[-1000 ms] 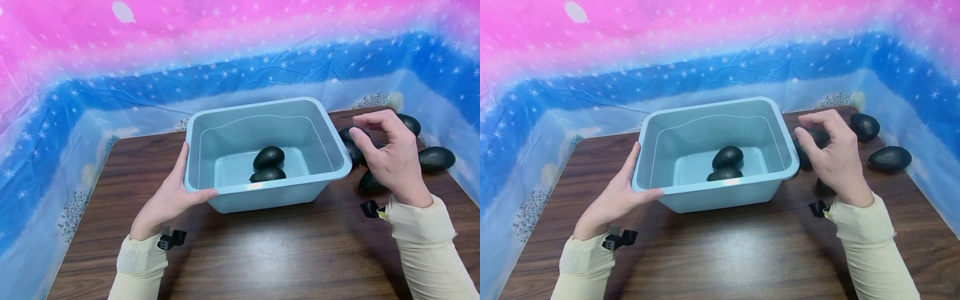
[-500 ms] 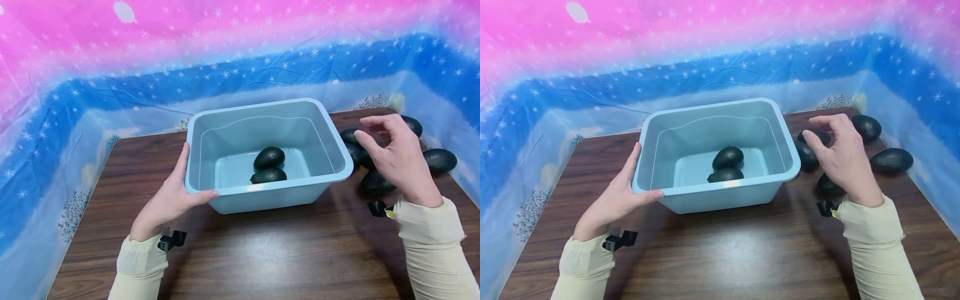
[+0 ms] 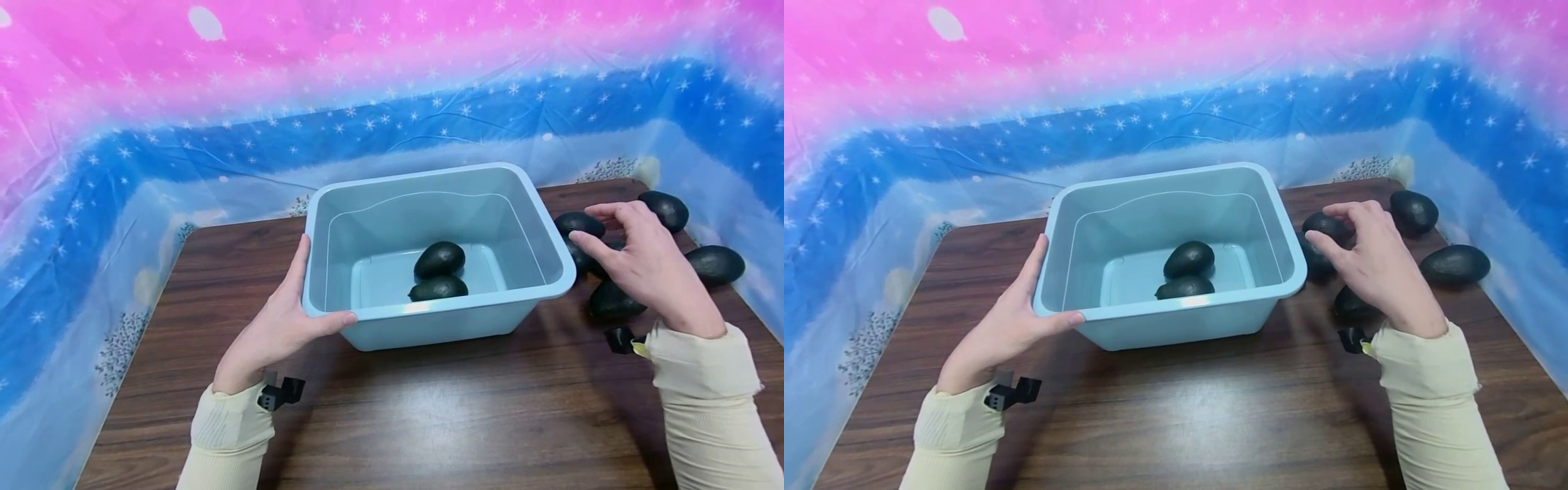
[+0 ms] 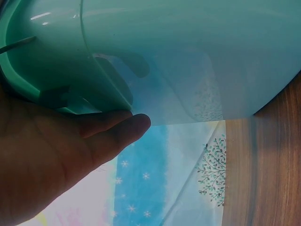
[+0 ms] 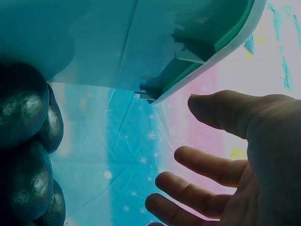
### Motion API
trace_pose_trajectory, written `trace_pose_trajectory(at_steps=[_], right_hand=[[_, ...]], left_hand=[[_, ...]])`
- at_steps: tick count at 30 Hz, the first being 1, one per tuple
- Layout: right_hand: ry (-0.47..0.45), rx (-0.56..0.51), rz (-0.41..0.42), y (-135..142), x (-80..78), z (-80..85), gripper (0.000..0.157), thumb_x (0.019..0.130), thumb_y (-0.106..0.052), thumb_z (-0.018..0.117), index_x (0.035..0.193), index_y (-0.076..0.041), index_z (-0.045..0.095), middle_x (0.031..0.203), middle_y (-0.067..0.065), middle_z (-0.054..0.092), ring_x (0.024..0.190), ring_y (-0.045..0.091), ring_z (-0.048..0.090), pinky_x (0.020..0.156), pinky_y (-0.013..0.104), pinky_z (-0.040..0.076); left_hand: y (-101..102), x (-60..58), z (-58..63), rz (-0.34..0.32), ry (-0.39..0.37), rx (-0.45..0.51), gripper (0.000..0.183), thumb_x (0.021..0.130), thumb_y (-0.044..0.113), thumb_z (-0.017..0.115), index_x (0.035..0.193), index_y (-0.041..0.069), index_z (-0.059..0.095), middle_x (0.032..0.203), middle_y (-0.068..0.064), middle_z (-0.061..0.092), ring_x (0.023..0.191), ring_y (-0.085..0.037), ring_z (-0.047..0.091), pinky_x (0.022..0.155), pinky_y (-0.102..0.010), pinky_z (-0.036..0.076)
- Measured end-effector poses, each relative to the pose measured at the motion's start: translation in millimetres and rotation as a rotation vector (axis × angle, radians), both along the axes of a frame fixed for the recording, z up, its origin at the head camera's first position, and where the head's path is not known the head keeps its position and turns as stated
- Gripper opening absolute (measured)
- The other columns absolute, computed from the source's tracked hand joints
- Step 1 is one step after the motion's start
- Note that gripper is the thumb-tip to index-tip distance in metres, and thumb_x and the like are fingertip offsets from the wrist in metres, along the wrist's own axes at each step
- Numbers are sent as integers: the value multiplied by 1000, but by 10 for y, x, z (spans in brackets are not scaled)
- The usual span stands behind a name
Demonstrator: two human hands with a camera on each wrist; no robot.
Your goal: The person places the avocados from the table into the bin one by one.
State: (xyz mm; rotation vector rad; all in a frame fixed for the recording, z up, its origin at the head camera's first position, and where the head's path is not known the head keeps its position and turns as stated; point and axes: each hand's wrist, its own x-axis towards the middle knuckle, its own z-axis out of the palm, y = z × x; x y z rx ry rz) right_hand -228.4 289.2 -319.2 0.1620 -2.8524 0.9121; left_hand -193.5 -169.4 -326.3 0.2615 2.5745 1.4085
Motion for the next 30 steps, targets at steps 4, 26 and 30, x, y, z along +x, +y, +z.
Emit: trace_pose_trajectory(at_steps=[4, 26, 30], right_hand=[[-21, 16, 23, -17, -28, -26, 69, 94, -54, 54, 139, -2, 47, 132, 22, 42, 115, 42, 42, 87, 62, 36], [-32, 79, -34, 136, -242, -313, 71, 95, -51, 56, 137, 5, 46, 129, 30, 39, 118, 48, 34, 91, 65, 29], [-50, 135, -73, 196, -309, -414, 75, 95, -51, 56, 139, 8, 41, 130, 36, 34, 121, 54, 25, 93, 69, 22]], left_hand=[[-6, -4, -5, 4, -5, -14, 117, 76, 49, 80, 146, 52, -14, 159, 16, 0, 140, -20, 23, 101, -55, 35], [-18, -39, -13, -43, 28, 60, 118, 78, 40, 81, 150, 48, -13, 159, 9, 7, 131, -24, 38, 96, -50, 41], [-13, -38, -13, -44, 30, 61, 119, 78, 40, 81, 150, 47, -13, 159, 8, 8, 130, -24, 39, 96, -49, 41]])
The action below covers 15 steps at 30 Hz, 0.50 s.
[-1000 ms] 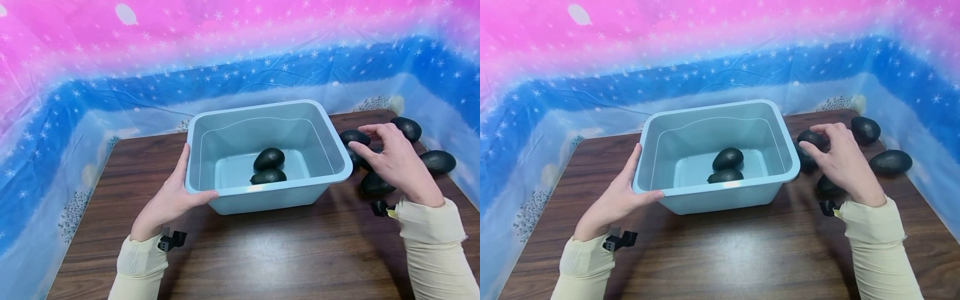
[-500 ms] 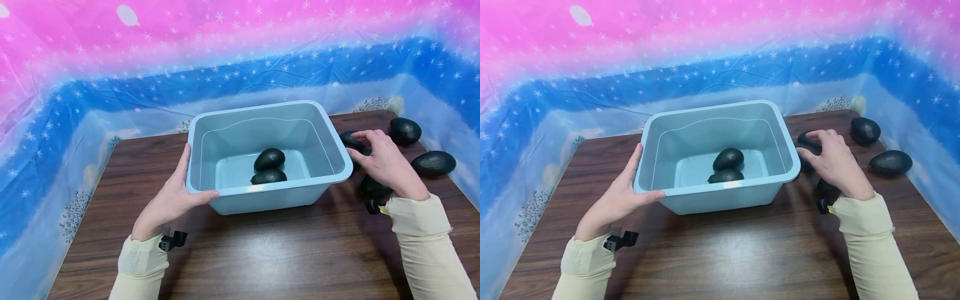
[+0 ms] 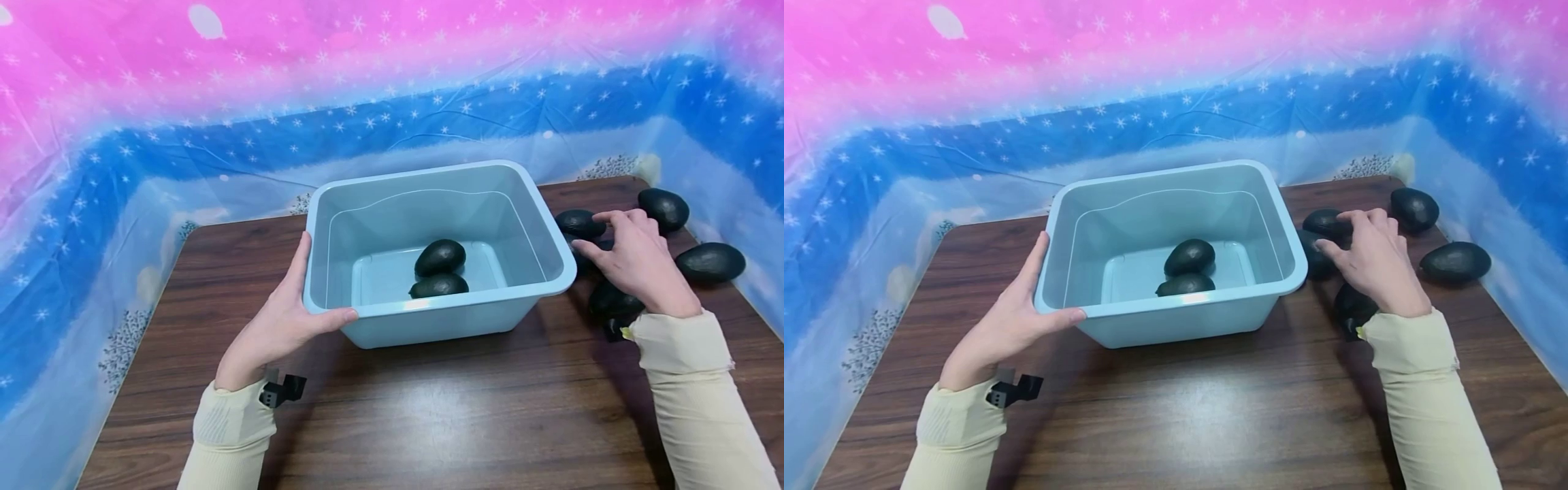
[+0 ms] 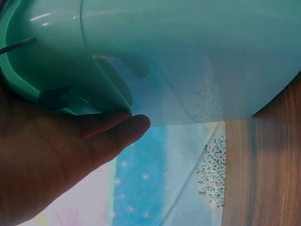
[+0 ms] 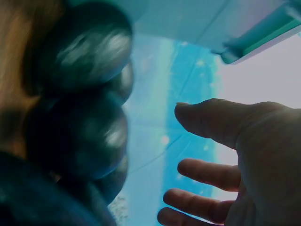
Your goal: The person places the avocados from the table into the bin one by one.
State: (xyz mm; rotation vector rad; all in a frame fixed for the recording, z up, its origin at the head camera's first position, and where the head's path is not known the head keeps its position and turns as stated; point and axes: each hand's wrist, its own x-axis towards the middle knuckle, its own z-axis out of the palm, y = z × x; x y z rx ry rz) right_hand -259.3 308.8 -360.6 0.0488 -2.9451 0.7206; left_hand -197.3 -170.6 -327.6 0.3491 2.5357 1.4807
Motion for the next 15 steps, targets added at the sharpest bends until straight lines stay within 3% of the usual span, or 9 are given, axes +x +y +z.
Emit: trace_pose_trajectory(at_steps=[3, 11, 15], right_hand=[[-25, 23, 3, 48, -46, -54, 79, 95, -49, 57, 144, 9, 35, 136, 38, 30, 127, 56, 20, 98, 70, 17], [-141, 59, 150, 60, -134, -131, 82, 97, -40, 58, 153, 4, 17, 156, 31, 9, 139, 53, 10, 102, 72, 11], [-188, 63, 155, 37, -147, -153, 82, 97, -42, 57, 153, 3, 17, 154, 33, 13, 137, 54, 13, 102, 72, 14]], left_hand=[[0, -3, 0, -1, 1, 2, 119, 78, 39, 81, 150, 47, -12, 159, 9, 8, 131, -23, 38, 96, -50, 41], [2, 3, 9, 5, -3, -9, 119, 78, 41, 81, 149, 48, -13, 159, 13, 3, 133, -22, 35, 99, -50, 39], [5, 11, 12, 24, -14, -14, 119, 76, 43, 82, 149, 49, -12, 159, 15, 4, 133, -20, 36, 99, -50, 38]])
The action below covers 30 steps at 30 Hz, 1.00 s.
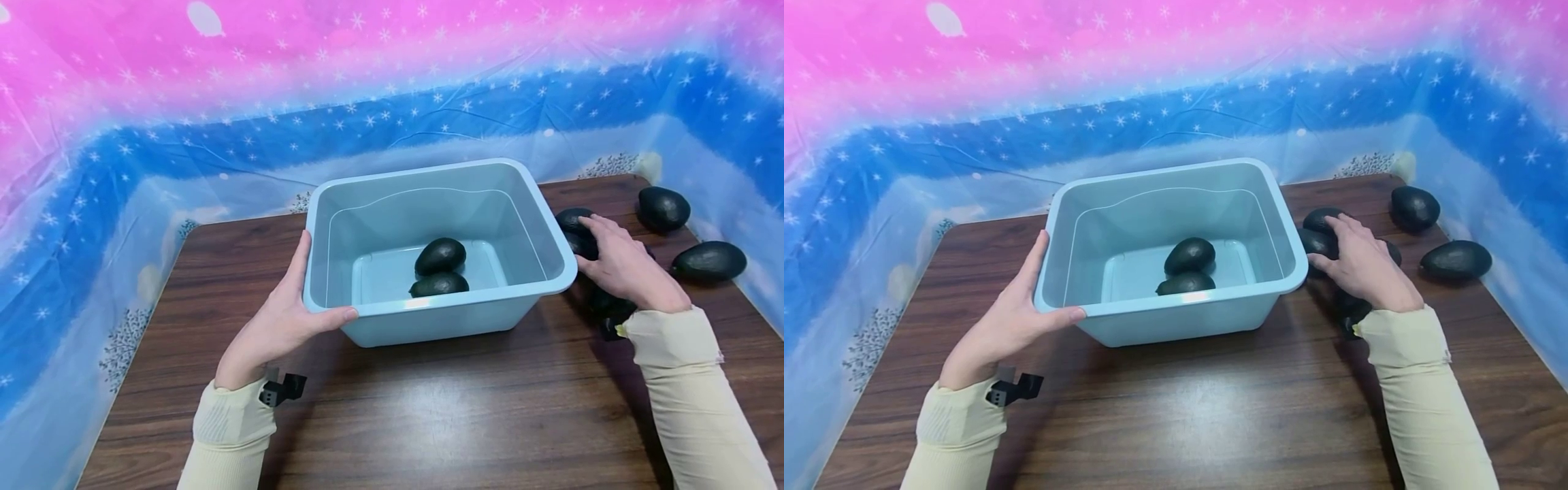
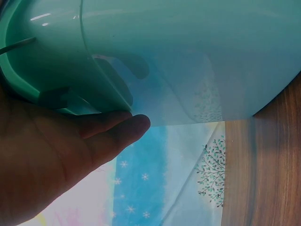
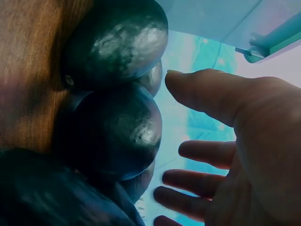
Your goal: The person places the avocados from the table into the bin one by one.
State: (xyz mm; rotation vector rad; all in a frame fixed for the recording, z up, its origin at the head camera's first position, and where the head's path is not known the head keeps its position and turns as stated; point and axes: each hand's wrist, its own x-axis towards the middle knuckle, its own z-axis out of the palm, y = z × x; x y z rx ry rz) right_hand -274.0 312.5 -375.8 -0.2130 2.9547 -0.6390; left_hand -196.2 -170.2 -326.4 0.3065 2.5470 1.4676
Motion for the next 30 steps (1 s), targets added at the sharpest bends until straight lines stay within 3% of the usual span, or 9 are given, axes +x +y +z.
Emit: trace_pose_trajectory(at_steps=[5, 11, 14, 21, 30], right_hand=[[-2, 3, -20, -19, 0, -31, 77, 97, -43, 56, 150, 4, 26, 144, 38, 24, 130, 56, 23, 98, 71, 25], [67, 11, -32, -19, 10, -98, 72, 94, -34, 64, 146, 6, 33, 153, 34, 2, 134, 58, 8, 100, 72, 11], [65, 29, -54, 15, 25, -115, 76, 93, -39, 64, 145, 7, 33, 154, 34, -3, 134, 58, 3, 99, 72, 7], [21, 69, -114, 70, 46, -94, 81, 93, -47, 60, 144, 10, 32, 145, 40, 14, 127, 58, 12, 95, 71, 12], [-11, 71, -190, 149, 84, -88, 85, 90, -51, 62, 140, 11, 35, 140, 42, 14, 121, 59, 11, 85, 76, 19]], left_hand=[[-4, -6, -5, -2, 4, 13, 119, 76, 42, 83, 149, 50, -11, 159, 13, 6, 131, -20, 38, 98, -49, 40], [-11, -7, -16, -17, 13, 16, 119, 77, 41, 82, 150, 48, -12, 159, 10, 6, 131, -23, 38, 97, -50, 40], [-13, -7, -20, -18, 8, 21, 118, 77, 40, 82, 149, 50, -12, 159, 10, 7, 132, -24, 37, 98, -50, 40], [-15, -8, -26, -23, 10, 22, 118, 78, 40, 81, 149, 48, -12, 159, 11, 6, 133, -25, 36, 97, -50, 40], [-14, -15, -35, -28, 21, 32, 118, 78, 38, 82, 150, 48, -12, 159, 8, 9, 130, -23, 39, 97, -50, 41]])
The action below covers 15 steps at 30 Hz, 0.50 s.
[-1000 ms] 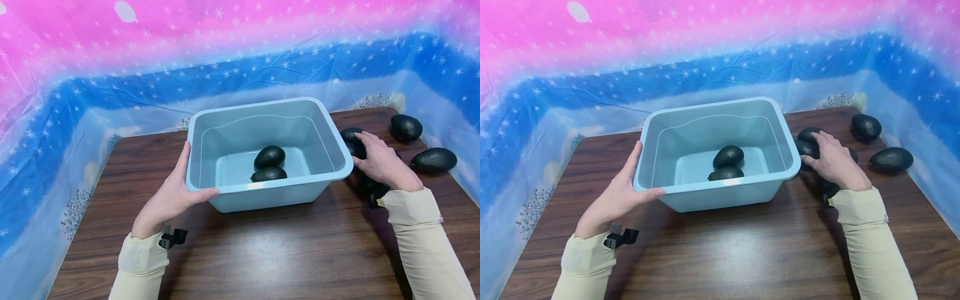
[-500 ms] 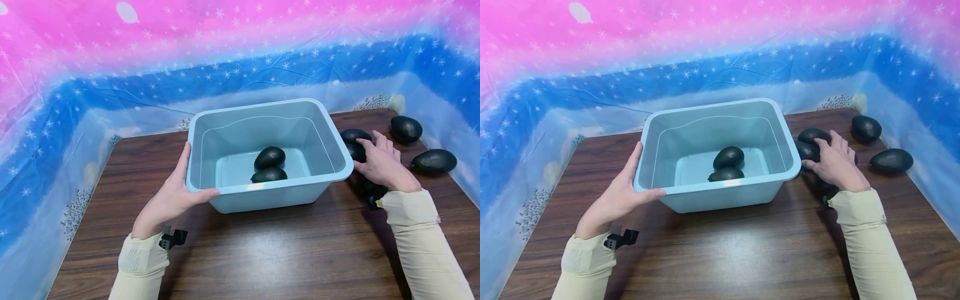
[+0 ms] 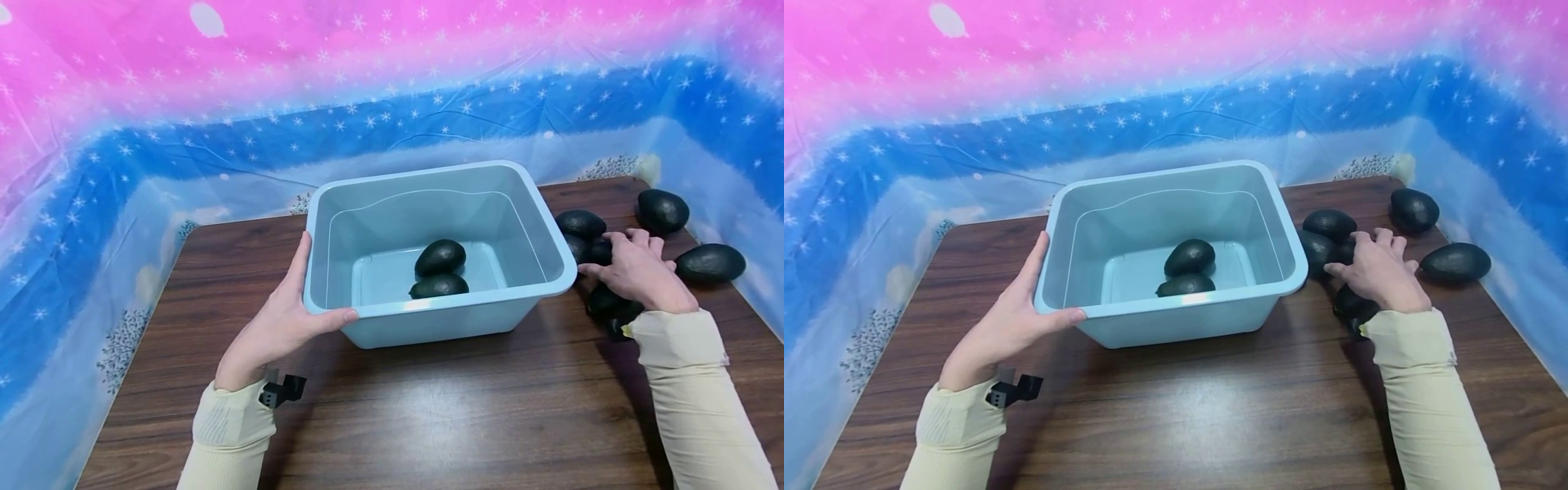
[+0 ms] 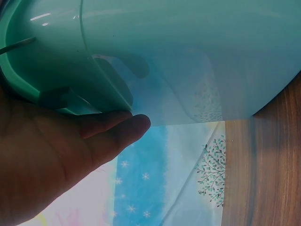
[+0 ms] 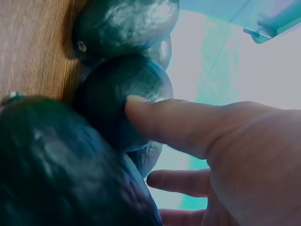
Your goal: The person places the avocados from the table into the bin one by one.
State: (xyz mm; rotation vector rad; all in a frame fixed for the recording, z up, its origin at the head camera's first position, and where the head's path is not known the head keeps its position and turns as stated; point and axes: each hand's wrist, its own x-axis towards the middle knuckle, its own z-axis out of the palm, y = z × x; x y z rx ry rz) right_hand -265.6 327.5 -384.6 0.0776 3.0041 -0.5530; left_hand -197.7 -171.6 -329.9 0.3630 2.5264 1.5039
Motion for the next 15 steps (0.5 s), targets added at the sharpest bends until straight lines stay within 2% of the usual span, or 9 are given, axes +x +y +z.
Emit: trace_pose_trajectory(at_steps=[7, 11, 15], right_hand=[[3, -15, 9, 44, 13, 2, 72, 91, -31, 68, 138, 13, 36, 135, 44, 16, 113, 58, 14, 82, 73, 26], [16, 16, 23, 73, 28, 12, 72, 89, -28, 70, 140, 11, 36, 127, 43, 23, 107, 57, 19, 80, 72, 28], [31, 5, 16, 85, 28, 13, 70, 89, -25, 70, 138, 12, 37, 122, 42, 24, 104, 56, 19, 77, 70, 30]], left_hand=[[-1, 0, 2, 1, 0, -4, 119, 78, 38, 82, 150, 46, -12, 159, 10, 6, 132, -23, 37, 98, -50, 40], [1, -3, 0, 1, 0, 1, 118, 78, 38, 82, 150, 48, -12, 159, 9, 6, 132, -23, 37, 97, -50, 40], [2, -1, 5, 4, -3, -3, 119, 78, 38, 82, 150, 48, -12, 159, 9, 7, 132, -23, 37, 97, -50, 40]])
